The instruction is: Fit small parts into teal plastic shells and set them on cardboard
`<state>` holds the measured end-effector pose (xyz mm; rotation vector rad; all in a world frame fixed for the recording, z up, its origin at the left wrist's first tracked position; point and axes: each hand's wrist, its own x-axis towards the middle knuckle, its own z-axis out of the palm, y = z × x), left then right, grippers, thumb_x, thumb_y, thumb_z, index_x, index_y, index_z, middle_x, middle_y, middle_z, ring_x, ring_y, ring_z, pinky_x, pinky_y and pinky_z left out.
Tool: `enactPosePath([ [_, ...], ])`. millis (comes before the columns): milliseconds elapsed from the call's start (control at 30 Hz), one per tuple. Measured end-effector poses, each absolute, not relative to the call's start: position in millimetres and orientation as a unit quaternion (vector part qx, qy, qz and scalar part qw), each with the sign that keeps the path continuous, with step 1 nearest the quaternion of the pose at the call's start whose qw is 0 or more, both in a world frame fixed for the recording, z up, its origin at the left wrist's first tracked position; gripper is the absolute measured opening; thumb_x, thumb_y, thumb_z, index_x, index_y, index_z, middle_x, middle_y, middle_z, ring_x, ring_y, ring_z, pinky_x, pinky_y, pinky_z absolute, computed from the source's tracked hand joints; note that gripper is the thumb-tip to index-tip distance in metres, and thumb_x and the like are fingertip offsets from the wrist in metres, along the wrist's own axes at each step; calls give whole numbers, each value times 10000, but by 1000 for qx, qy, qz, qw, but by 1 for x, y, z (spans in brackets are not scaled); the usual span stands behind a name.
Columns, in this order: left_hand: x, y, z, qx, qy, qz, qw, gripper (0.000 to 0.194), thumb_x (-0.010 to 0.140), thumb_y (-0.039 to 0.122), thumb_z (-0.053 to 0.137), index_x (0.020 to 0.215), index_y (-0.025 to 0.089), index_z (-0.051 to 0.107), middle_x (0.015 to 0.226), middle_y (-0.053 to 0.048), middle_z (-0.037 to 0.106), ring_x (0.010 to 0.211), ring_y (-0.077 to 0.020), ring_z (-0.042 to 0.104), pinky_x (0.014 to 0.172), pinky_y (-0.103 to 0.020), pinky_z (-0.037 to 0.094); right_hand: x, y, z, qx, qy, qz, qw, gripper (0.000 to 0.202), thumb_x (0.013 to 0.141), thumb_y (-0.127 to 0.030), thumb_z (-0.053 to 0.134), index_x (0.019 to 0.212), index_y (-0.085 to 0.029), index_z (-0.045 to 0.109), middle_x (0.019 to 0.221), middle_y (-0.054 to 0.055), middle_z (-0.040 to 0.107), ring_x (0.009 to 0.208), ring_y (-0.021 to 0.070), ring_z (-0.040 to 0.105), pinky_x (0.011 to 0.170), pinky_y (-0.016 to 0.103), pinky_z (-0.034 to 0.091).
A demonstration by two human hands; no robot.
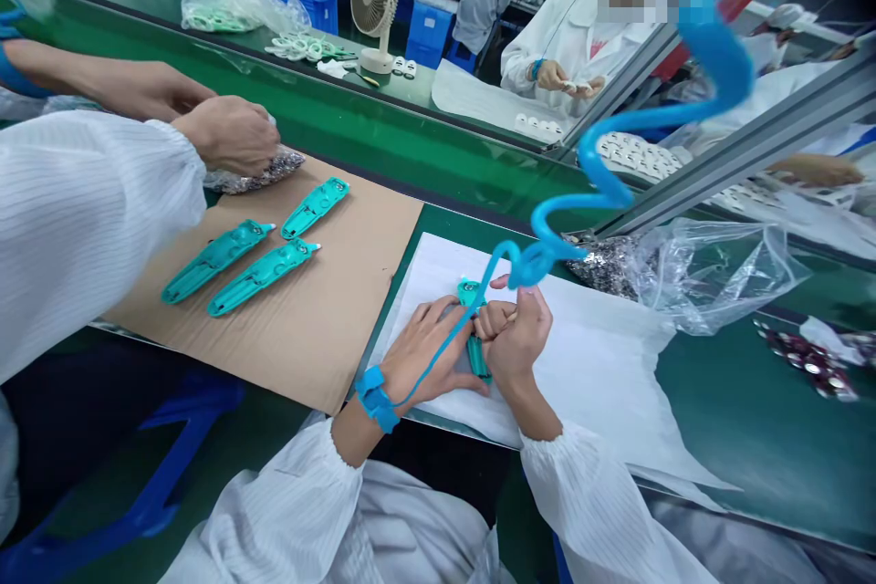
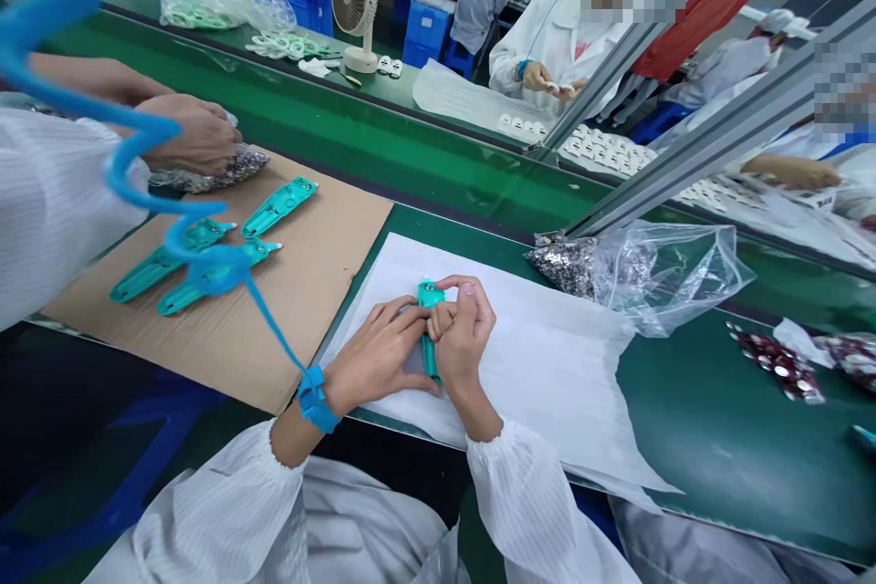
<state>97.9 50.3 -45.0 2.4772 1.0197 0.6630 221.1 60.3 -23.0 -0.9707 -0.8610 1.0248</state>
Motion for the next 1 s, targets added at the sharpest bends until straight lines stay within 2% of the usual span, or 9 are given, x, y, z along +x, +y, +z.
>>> enactPosePath([
  [200, 98, 49, -47, 868, 367, 267, 201, 740, 769, 612, 714, 1274, 176, 394, 1290, -143, 551, 1306, -331, 455, 1024, -462, 417, 222, 61, -26, -448, -392, 439, 673, 340, 936, -520, 504, 817, -204, 544, 386, -126, 205, 313, 51, 128, 323, 165, 171],
  [333, 99, 49, -53, 858, 362, 294, 216, 999, 717, 569, 785, 1426, 197, 188, 1376, -159, 501, 1315, -334, 450, 1029, -479, 422, 220, 62, -27, -465, -400, 428, 664, 375, 929, -564, 501, 826, -207, 548, 375, -124, 230, 300, 56, 147, 310, 174, 179],
  [467, 100, 49, -56, 849, 360, 307, 236, 1209, 638, 536, 854, 1481, 231, 43, 1423, -179, 460, 1329, -357, 446, 1024, -513, 436, 217, 62, -25, -494, -428, 416, 632, 445, 914, -638, 479, 835, -207, 557, 385, -114, 267, 307, 63, 209, 321, 185, 216],
  [767, 102, 50, -56, 850, 339, 323, 242, 1273, 627, 451, 885, 1482, 212, -27, 1426, -203, 430, 1333, -389, 449, 1039, -550, 458, 217, 63, -29, -505, -474, 398, 601, 383, 936, -587, 484, 846, -223, 559, 427, -95, 302, 345, 79, 261, 363, 214, 220],
  [867, 102, 51, -57, 847, 338, 327, 248, 1216, 653, 454, 868, 1477, 189, 13, 1382, -195, 460, 1289, -374, 488, 1021, -529, 481, 218, 62, -32, -519, -485, 387, 588, 388, 940, -586, 473, 861, -218, 565, 444, -83, 331, 379, 87, 294, 380, 212, 241],
  [1000, 103, 50, -59, 838, 351, 328, 259, 1201, 612, 494, 880, 1464, 178, 94, 1325, -180, 498, 1225, -361, 526, 984, -515, 503, 218, 60, -33, -527, -499, 375, 577, 390, 933, -579, 496, 871, -203, 576, 478, -74, 361, 408, 81, 326, 395, 201, 261],
])
